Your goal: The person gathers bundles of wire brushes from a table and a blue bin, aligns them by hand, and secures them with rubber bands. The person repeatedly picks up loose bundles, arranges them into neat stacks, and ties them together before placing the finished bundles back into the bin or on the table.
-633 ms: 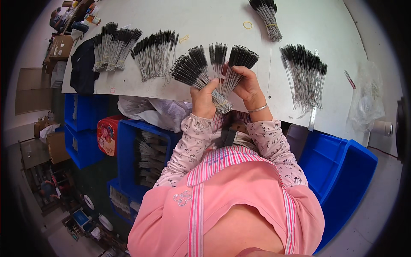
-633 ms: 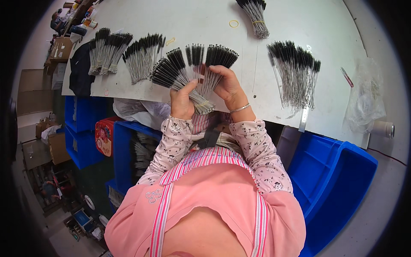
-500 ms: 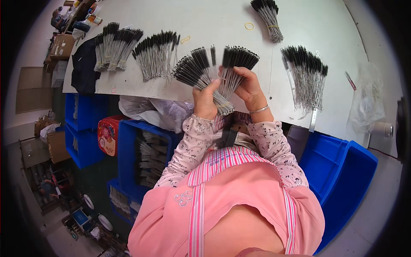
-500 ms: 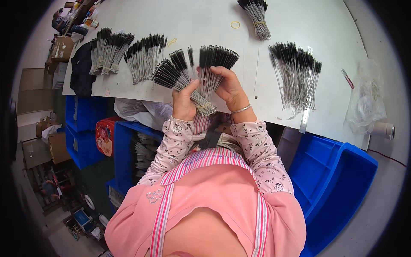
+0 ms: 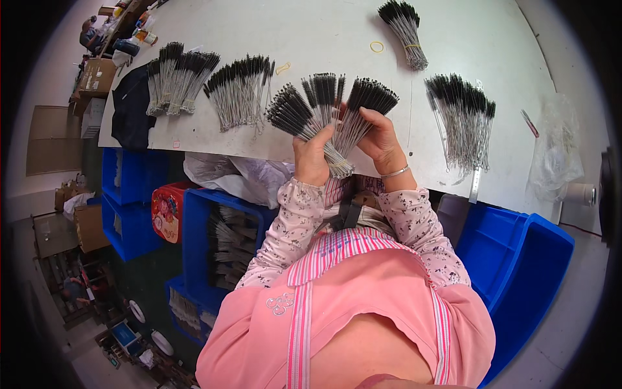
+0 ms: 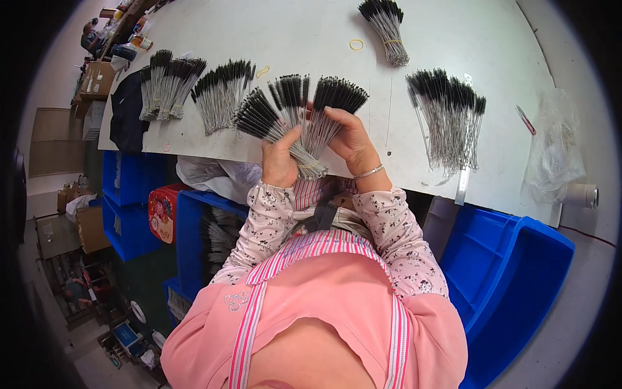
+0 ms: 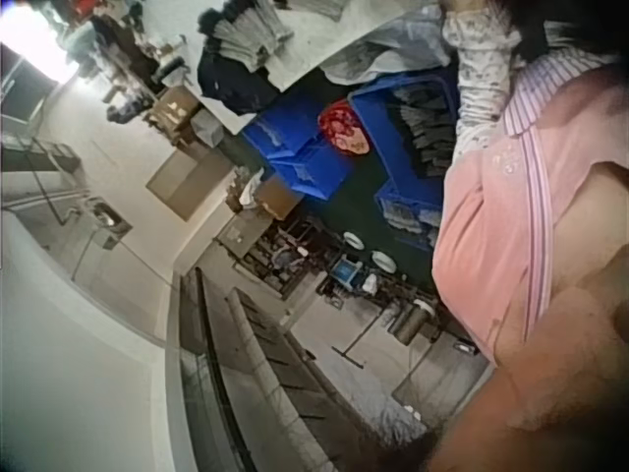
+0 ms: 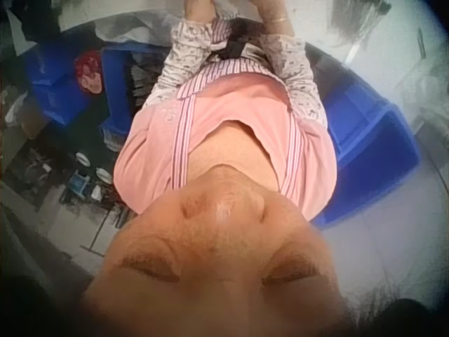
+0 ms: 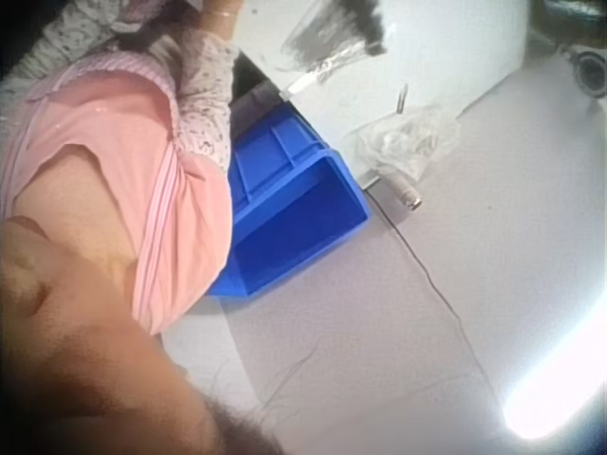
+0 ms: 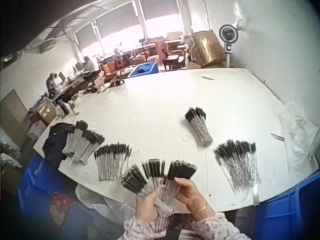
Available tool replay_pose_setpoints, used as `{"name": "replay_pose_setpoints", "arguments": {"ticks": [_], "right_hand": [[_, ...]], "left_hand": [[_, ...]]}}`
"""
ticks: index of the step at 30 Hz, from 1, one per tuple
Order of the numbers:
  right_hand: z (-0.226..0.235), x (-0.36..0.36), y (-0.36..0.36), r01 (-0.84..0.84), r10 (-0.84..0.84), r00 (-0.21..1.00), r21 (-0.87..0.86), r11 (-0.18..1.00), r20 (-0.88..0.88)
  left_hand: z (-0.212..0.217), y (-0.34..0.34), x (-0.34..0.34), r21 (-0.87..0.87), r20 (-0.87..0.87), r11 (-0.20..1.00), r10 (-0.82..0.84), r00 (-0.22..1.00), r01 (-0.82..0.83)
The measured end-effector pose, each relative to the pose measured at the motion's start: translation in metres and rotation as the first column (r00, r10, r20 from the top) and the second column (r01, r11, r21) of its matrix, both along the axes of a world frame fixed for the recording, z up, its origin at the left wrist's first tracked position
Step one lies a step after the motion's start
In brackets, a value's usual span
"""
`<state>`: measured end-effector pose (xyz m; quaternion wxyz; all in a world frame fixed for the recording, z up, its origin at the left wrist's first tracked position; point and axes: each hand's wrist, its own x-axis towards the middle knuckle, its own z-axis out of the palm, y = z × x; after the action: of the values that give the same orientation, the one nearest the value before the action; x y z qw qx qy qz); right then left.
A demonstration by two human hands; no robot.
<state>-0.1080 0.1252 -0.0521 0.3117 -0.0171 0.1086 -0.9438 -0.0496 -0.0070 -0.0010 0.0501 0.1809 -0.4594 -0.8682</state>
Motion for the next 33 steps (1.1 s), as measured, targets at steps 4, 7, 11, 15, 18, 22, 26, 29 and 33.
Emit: {"name": "replay_pose_setpoints", "arguments": {"ticks": [4,7,11,15,18,22,26,29,33], "right_hand": [[-0.005,0.000,-0.002,0.014,-0.014,1.000,0.022,1.000,-0.020],[0.015,0.002,-0.004,-0.004,0.005,0.998,0.027,1.000,-0.061],[0.004,-0.001,-0.002,-0.019,0.019,0.996,-0.005,1.000,-0.082],[-0.007,-0.003,-0.002,-0.056,0.053,0.997,-0.050,0.997,-0.056],[-0.009,-0.005,-0.003,-0.106,0.095,0.989,-0.098,0.990,-0.115],[-0.003,0.001,-0.006,-0.026,0.024,0.998,-0.018,1.000,-0.063],[-0.004,0.003,-0.006,0.033,-0.033,0.998,0.004,0.999,-0.044],[-0.008,0.002,-0.003,0.002,-0.003,0.997,-0.019,1.000,-0.072],[-0.002,0.004,-0.004,0.001,-0.006,0.996,-0.057,0.998,-0.088]], "left_hand": [[0.001,0.004,-0.002,-0.015,0.001,0.997,0.074,0.997,-0.074],[-0.006,-0.002,-0.001,-0.067,0.022,0.997,0.047,0.999,-0.045],[0.001,0.004,-0.001,-0.028,0.014,0.999,0.035,0.999,-0.035],[0.000,0.006,0.000,0.012,0.041,0.996,0.091,0.995,-0.092],[-0.003,0.008,0.000,-0.042,0.021,0.992,0.122,0.992,-0.121],[-0.010,0.004,0.001,-0.169,-0.074,0.973,0.146,0.987,-0.157],[-0.007,0.005,0.000,-0.227,-0.107,0.960,0.144,0.984,-0.165],[-0.007,0.004,0.003,-0.253,-0.095,0.956,0.129,0.987,-0.149],[-0.012,0.004,0.006,-0.124,-0.119,0.979,0.147,0.982,-0.162]]}}
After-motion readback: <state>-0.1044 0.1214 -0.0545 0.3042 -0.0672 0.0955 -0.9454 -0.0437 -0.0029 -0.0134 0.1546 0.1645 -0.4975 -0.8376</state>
